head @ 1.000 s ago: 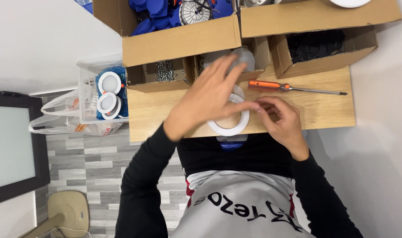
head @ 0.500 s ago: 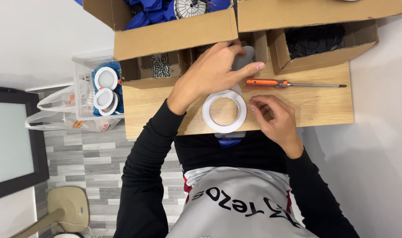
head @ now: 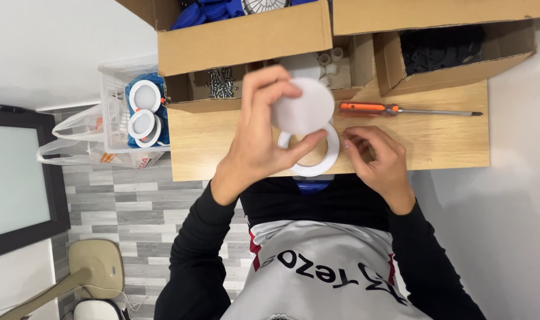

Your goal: The person assembles multiple round light fixtures by taking white circular bases and attaching metal heat sink components to them. They retrieve parts from cardboard boxes on a wooden table and place the completed units into a plastic bin on the floor.

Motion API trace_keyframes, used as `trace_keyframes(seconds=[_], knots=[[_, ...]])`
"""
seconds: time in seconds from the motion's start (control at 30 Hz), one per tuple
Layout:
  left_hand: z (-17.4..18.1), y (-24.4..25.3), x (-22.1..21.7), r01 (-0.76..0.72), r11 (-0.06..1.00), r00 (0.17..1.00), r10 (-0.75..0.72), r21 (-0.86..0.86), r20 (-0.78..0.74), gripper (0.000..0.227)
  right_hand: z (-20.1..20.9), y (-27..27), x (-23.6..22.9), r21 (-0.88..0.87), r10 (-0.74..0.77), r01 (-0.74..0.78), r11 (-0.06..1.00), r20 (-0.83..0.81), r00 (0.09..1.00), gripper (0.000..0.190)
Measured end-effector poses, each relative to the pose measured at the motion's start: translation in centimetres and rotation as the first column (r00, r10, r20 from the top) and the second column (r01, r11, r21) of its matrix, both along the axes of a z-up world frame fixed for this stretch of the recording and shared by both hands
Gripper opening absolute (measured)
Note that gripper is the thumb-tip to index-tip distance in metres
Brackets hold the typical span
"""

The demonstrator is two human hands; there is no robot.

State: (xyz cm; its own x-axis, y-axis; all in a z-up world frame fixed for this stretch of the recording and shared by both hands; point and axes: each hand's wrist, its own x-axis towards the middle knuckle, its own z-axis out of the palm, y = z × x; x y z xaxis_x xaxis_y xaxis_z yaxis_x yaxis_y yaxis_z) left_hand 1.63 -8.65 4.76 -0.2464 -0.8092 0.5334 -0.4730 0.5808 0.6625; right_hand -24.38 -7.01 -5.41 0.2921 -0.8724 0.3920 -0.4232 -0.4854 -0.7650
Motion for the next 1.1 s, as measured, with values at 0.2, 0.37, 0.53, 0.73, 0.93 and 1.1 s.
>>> trace_keyframes(seconds=[0.2,0.37,0.53,0.73,0.93,1.1], knots=[[-1.7,2.2,0.3,0.106,0.988,0.994,-0.107,0.116,0.007,0.064,-0.6,-0.1,-0.1,-0.009,-0.006,0.006,1.000,-0.020,1.000,0.012],[-5.7,2.8,0.7,0.148,0.968,0.987,-0.156,0.203,0.024,0.057,-1.3,-0.3,-0.1,0.001,-0.017,0.017,1.000,0.076,0.997,0.016],[-7.5,2.8,1.0,0.132,0.964,0.984,-0.157,0.231,0.090,0.057,-1.3,-0.4,0.0,-0.018,-0.014,0.015,1.000,0.082,0.997,0.014],[-8.4,3.1,0.8,0.117,0.963,0.975,-0.157,0.241,0.154,0.056,-1.3,-0.3,0.2,-0.020,-0.025,0.027,0.999,0.075,0.997,0.014],[-8.7,3.3,0.8,0.114,0.960,0.972,-0.162,0.257,0.173,0.056,-0.9,-0.3,0.3,-0.035,-0.027,0.029,0.999,0.061,0.998,0.013],[-9.1,3.4,0.8,0.111,0.964,0.965,-0.163,0.241,0.206,0.056,-1.0,-0.3,0.4,-0.051,-0.025,0.028,0.998,0.052,0.998,0.012]])
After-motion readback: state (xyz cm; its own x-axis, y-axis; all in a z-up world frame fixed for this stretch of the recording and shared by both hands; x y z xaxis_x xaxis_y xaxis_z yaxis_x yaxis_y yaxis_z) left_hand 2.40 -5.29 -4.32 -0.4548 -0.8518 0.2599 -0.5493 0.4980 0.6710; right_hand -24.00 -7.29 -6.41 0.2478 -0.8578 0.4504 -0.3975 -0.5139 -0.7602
